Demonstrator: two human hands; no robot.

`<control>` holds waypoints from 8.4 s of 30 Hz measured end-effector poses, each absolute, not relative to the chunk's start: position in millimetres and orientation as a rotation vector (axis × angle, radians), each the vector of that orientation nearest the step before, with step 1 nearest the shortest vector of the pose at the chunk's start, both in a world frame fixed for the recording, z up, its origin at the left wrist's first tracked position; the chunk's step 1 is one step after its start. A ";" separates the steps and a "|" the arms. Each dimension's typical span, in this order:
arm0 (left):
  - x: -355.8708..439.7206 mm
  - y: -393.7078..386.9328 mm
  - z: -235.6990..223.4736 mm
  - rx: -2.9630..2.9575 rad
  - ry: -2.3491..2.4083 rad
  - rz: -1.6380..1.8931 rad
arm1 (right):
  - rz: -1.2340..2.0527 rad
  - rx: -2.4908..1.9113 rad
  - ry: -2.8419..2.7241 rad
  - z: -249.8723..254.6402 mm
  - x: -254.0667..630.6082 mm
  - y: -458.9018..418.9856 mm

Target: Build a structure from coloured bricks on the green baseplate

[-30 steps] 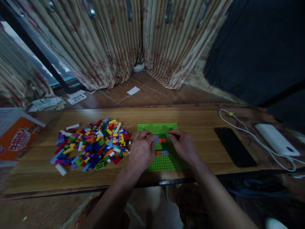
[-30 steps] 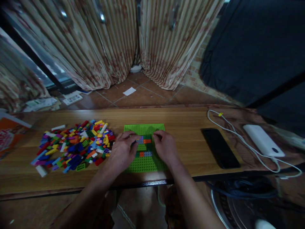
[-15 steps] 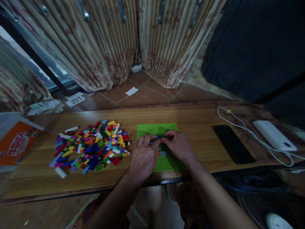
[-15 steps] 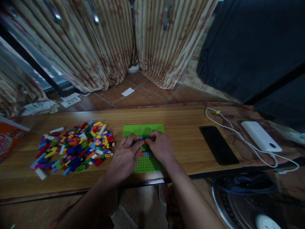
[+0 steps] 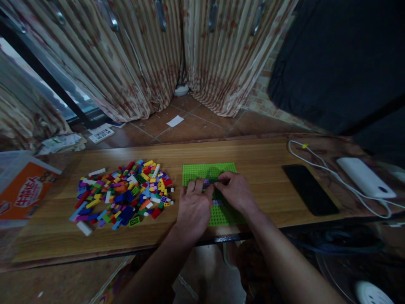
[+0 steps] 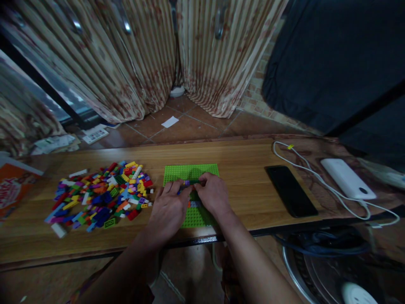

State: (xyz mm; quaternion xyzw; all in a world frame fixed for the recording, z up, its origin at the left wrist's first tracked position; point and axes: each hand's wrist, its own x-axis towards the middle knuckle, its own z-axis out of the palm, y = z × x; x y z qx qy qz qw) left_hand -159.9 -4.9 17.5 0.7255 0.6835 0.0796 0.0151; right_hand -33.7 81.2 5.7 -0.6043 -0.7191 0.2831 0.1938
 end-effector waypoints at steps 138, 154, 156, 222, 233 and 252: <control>-247.7 -12.2 29.4 1.583 1.862 1.122 | 0.782 -0.978 -2.254 12.2 -31.7 65.1; -218.5 -4.4 22.4 1.782 1.900 0.754 | 0.691 -0.940 -2.454 6.0 -40.6 62.8; -218.2 -4.7 22.7 1.790 1.906 0.734 | 0.691 -0.947 -2.446 6.6 -41.2 62.4; -198.6 16.8 18.5 1.357 2.022 0.728 | 1.175 -1.324 -1.080 -13.9 -23.6 107.5; -224.5 11.5 21.0 1.348 1.915 1.211 | 1.053 -1.267 -0.965 3.2 -32.1 97.7; -330.0 -24.7 62.4 0.061 1.261 2.305 | 0.579 -0.876 -2.000 5.0 -92.0 34.4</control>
